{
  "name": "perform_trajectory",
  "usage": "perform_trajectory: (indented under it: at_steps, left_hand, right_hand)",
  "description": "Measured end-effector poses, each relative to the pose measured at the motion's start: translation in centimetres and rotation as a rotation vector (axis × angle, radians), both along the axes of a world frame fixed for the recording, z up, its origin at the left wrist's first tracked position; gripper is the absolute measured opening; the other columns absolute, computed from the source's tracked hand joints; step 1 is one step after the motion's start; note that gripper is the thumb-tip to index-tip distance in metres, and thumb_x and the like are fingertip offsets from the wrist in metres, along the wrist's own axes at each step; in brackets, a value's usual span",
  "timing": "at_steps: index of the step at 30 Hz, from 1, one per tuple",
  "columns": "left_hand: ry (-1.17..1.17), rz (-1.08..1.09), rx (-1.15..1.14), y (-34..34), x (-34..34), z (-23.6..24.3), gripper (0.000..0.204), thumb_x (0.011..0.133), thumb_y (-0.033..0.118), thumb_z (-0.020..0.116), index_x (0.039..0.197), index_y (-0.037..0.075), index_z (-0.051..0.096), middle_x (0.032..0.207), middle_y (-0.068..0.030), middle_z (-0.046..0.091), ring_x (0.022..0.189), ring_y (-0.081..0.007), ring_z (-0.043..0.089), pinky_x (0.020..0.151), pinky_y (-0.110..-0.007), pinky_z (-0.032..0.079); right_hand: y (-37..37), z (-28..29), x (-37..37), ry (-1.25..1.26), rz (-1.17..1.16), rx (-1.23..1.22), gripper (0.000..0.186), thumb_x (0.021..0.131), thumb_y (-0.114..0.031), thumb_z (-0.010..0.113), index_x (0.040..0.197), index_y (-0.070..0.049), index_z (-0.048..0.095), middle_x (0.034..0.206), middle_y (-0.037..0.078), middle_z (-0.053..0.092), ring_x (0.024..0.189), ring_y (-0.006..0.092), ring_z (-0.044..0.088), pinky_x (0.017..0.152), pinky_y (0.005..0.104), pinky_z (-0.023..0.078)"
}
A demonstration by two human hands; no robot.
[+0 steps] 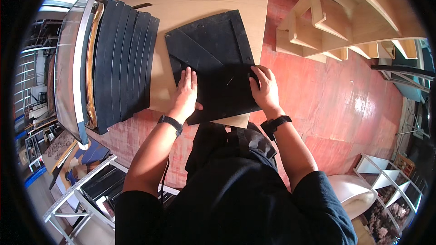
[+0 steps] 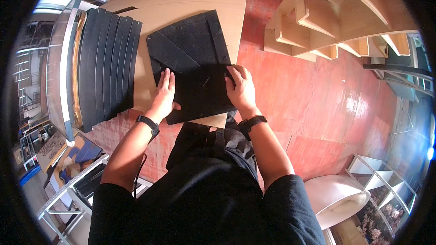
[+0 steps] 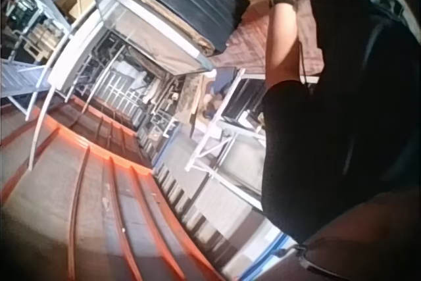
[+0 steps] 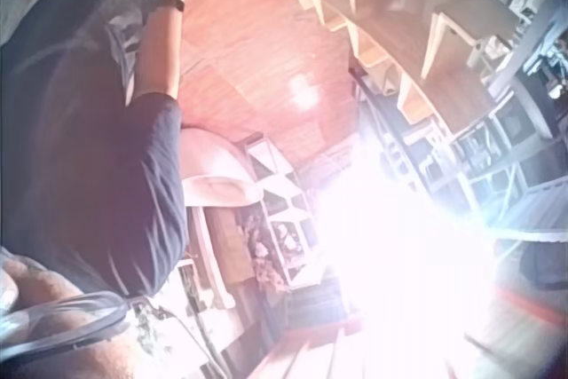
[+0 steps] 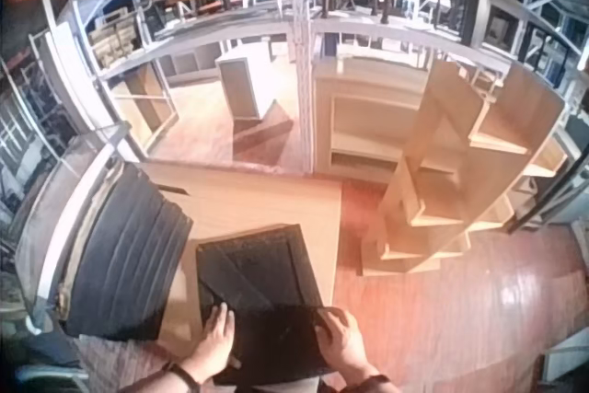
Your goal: Placing a printed photo into a picture frame and securing the back panel.
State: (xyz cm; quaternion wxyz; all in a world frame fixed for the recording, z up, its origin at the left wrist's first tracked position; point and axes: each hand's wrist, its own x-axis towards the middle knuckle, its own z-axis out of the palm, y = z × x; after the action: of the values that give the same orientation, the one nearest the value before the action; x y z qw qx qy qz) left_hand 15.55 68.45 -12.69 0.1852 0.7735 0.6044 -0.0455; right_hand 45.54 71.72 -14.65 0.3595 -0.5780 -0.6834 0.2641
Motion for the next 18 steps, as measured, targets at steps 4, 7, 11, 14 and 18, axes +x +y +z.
perform_trajectory:
  at_steps: [4,7,11,14,18]
  left_hand:
    - [0.016,0.008,-0.019,0.1,0.5,1.0,0.125,0.058,0.013,0.092,0.157,-0.003,0.017,0.165,-0.0263,0.012,0.152,-0.042,0.02,0.123,-0.041,0.029]
    - [0.038,0.014,-0.033,0.2,0.7,1.5,0.125,0.058,0.014,0.093,0.157,-0.003,0.018,0.165,-0.0257,0.013,0.152,-0.0407,0.021,0.122,-0.04,0.03]
    - [0.064,-0.009,-0.035,0.3,0.7,1.6,0.124,0.059,0.016,0.093,0.156,-0.004,0.018,0.165,-0.026,0.012,0.152,-0.0401,0.021,0.121,-0.04,0.032]
    - [0.037,0.007,-0.042,0.0,0.2,1.5,0.123,0.06,0.016,0.092,0.156,-0.004,0.019,0.165,-0.0262,0.013,0.152,-0.0399,0.021,0.122,-0.04,0.032]
    - [0.043,0.01,-0.042,0.2,0.8,2.1,0.121,0.061,0.014,0.092,0.156,-0.005,0.019,0.165,-0.0262,0.013,0.152,-0.04,0.02,0.122,-0.04,0.032]
  right_hand:
    - [-1.4,-0.2,-0.6,-0.032,-0.071,0.019,0.028,0.084,-0.008,0.071,0.113,-0.006,0.071,0.121,0.017,0.063,0.117,0.0369,0.057,0.1,0.0432,0.048]
    - [-1.7,0.0,-1.1,-0.115,-0.099,0.122,0.023,0.084,-0.007,0.071,0.106,-0.007,0.073,0.122,0.016,0.062,0.12,0.0376,0.055,0.102,0.0455,0.047]
    - [-1.5,-0.3,-1.1,-0.082,-0.084,0.129,0.021,0.083,-0.006,0.071,0.103,-0.01,0.075,0.124,0.017,0.061,0.122,0.0404,0.052,0.103,0.0491,0.046]
    - [-1.3,-0.3,-1.0,-0.069,-0.031,0.106,0.023,0.082,-0.004,0.07,0.101,-0.013,0.076,0.124,0.018,0.06,0.123,0.0417,0.05,0.103,0.0506,0.045]
    - [-1.4,-0.5,-1.0,-0.057,-0.049,0.107,0.022,0.082,-0.004,0.07,0.1,-0.014,0.076,0.123,0.017,0.06,0.121,0.0414,0.051,0.102,0.0502,0.045]
